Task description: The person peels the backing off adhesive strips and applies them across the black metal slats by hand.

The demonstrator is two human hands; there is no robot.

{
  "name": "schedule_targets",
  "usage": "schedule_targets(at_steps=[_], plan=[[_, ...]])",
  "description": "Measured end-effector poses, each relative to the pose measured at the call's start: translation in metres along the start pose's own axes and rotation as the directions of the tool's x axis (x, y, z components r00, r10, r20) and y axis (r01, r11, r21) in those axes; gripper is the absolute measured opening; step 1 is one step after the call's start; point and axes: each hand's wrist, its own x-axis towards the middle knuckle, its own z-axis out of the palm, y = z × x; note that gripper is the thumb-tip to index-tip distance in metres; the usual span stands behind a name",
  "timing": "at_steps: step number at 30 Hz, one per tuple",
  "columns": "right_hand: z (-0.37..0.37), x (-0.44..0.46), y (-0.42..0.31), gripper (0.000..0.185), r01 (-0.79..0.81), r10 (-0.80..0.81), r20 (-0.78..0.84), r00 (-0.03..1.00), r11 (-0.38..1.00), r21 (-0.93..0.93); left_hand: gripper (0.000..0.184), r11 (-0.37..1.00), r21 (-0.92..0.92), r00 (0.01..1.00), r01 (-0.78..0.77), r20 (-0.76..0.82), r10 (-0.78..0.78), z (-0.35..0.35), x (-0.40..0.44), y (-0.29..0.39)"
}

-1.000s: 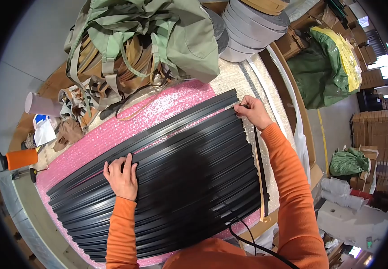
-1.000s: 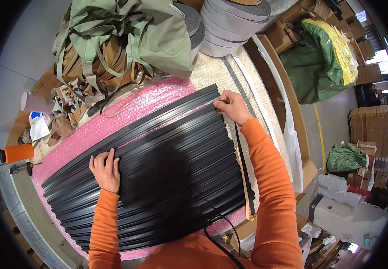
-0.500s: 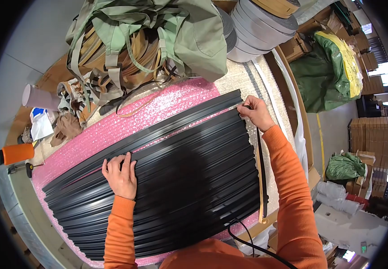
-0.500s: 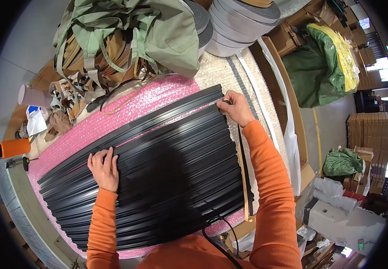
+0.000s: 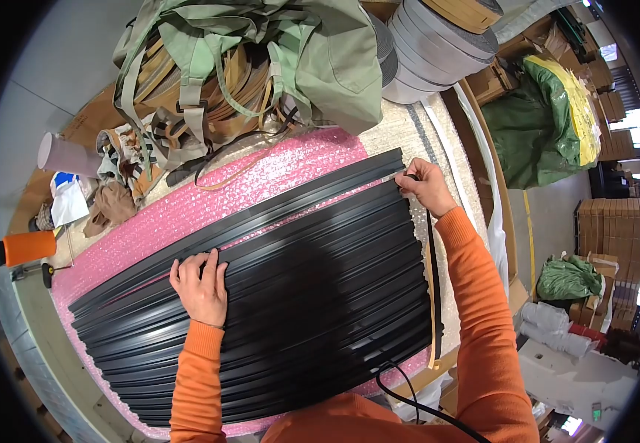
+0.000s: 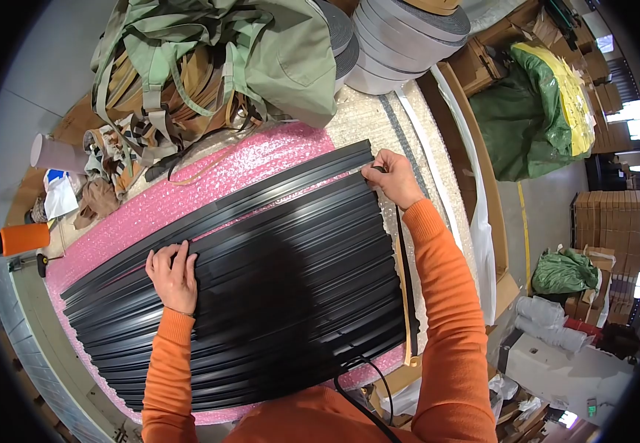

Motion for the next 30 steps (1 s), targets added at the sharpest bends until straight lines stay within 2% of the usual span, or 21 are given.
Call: schedule_targets(at_steps=[8,10,14,18,20,26,30], plan=[[-0.002,-0.001,-0.001,0.026,0.008,-0.008,-0.003,1.0,1.0,-0.016,0.026,1.0,-0.008,1.0,-0.006,0.0,0.006,0.002,0.0,0.0],[-0.001,-0.002,-0.003,0.027,0.019,-0.024,-0.036,0.999,0.991,-0.134,0.027,1.0,-0.019,1.0,-0.009,0.005,0.009,0.0,0.0,-0.002],[0.001,0.0,0.001,0.028,0.016,-0.017,-0.03,0.999,1.0,-0.023,0.027,1.0,-0.025,1.0,-0.01,-0.004,0.01,-0.002,0.001,-0.003],[-0.002,0.003,0.01,0.027,0.036,-0.041,-0.047,0.998,0.995,-0.092,0.027,0.999,-0.032,1.0,-0.001,-0.012,0.0,0.0,-0.001,-0.006],[0.001,0.001,0.003,0.027,-0.002,0.001,-0.029,1.0,0.999,-0.052,0.026,0.999,-0.035,1.0,-0.001,-0.02,0.001,0.001,-0.002,-0.007],[-0.003,0.005,0.01,0.029,-0.018,0.014,-0.039,0.999,0.993,-0.116,0.028,0.998,-0.053,1.0,0.024,0.0,-0.024,0.0,-0.003,-0.009],[-0.006,0.007,0.014,0.03,-0.018,0.019,0.008,1.0,0.997,-0.08,0.029,0.998,-0.054,0.999,0.03,-0.016,-0.031,0.003,-0.005,-0.011]])
